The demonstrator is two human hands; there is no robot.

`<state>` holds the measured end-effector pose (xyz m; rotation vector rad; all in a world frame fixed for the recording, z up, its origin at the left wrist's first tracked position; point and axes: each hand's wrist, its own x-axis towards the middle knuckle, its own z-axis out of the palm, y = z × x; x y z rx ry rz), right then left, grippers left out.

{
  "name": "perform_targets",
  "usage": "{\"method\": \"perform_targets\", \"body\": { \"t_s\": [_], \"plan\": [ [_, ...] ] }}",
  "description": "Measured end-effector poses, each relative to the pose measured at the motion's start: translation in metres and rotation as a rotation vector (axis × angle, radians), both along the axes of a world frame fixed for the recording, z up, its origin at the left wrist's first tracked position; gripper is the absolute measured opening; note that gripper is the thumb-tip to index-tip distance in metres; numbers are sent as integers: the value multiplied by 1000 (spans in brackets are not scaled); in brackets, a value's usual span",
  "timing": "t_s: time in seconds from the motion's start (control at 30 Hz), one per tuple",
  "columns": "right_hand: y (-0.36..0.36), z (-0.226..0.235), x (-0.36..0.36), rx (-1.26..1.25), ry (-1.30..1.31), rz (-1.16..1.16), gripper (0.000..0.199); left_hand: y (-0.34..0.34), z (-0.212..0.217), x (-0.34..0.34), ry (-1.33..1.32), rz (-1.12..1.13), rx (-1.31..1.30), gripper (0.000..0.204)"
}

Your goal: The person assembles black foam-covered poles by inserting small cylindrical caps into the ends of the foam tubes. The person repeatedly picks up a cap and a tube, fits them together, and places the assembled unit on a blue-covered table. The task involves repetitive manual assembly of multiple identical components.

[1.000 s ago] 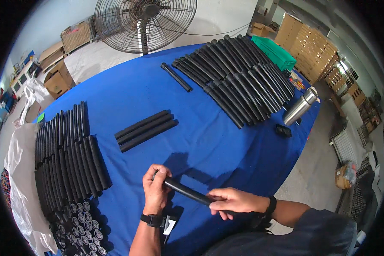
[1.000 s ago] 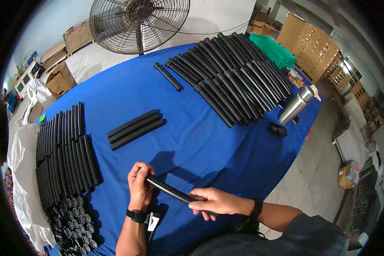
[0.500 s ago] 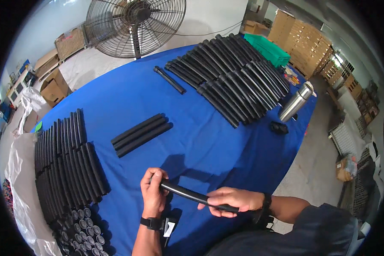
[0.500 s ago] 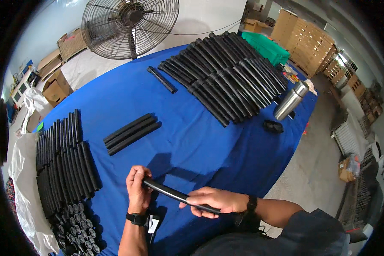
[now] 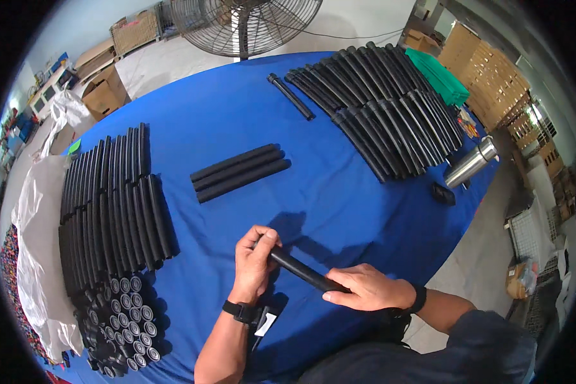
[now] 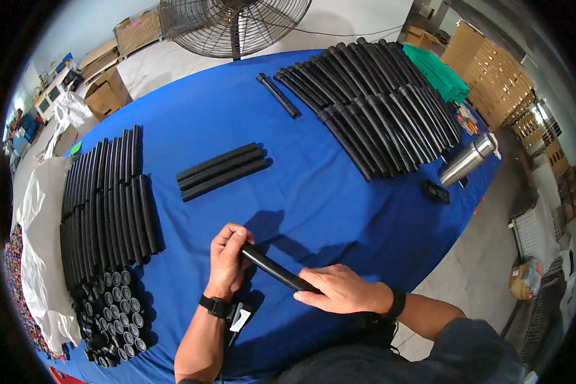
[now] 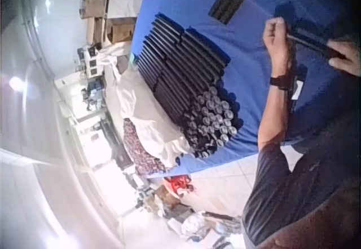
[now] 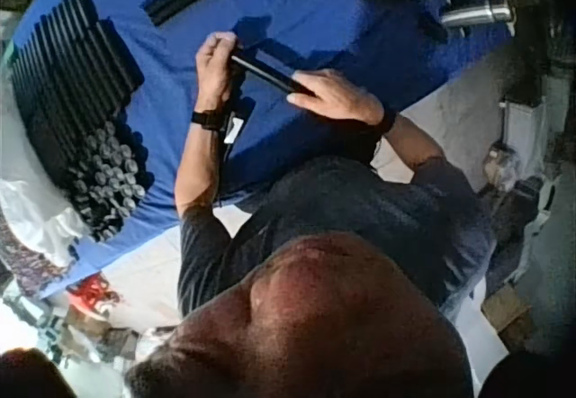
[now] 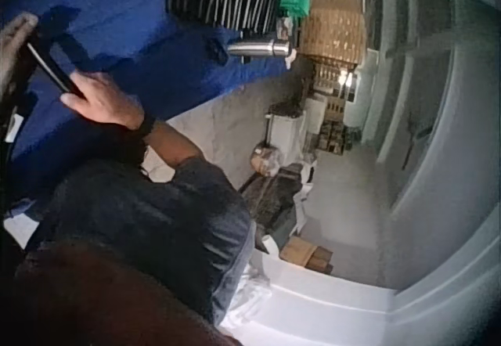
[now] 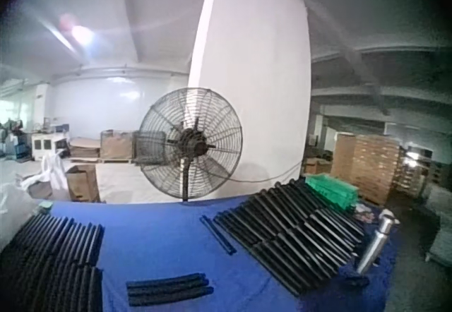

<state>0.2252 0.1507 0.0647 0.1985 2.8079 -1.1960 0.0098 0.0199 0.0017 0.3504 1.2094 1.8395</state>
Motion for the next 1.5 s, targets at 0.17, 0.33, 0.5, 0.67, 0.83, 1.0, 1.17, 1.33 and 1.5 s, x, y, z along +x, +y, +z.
{"method": "perform_targets", "body": {
  "t_s": [0.17, 0.33, 0.5, 0.67, 0.83, 1.0, 1.17, 1.33, 1.5],
  "plan": [
    [29, 11, -14, 124, 217, -49, 26, -2, 5, 3, -51, 68, 230, 49],
    [135, -20, -43, 722, 206, -424, 29, -2, -7, -4, 18, -108, 160, 63],
    [213, -44, -75, 942, 84, -518, 30, 3, -6, -4, 32, -136, 120, 44],
    [215, -48, -90, 964, -50, -528, 28, 1, -5, -4, 19, -138, 93, 35],
    [209, -43, -92, 973, -52, -532, 30, 1, -10, -4, 8, -134, 93, 32],
    [212, -41, -87, 1000, -9, -461, 32, 2, -10, -4, 18, -135, 90, 28],
    [220, -47, -83, 1065, 78, -456, 33, 2, -12, -6, 14, -131, 87, 27],
    [223, -49, -86, 1045, 5, -508, 41, 3, -11, -5, -6, -145, 90, 26],
    [215, -45, -88, 1064, 31, -477, 44, 2, -15, -7, -1, -146, 99, 26]
  ]
}}
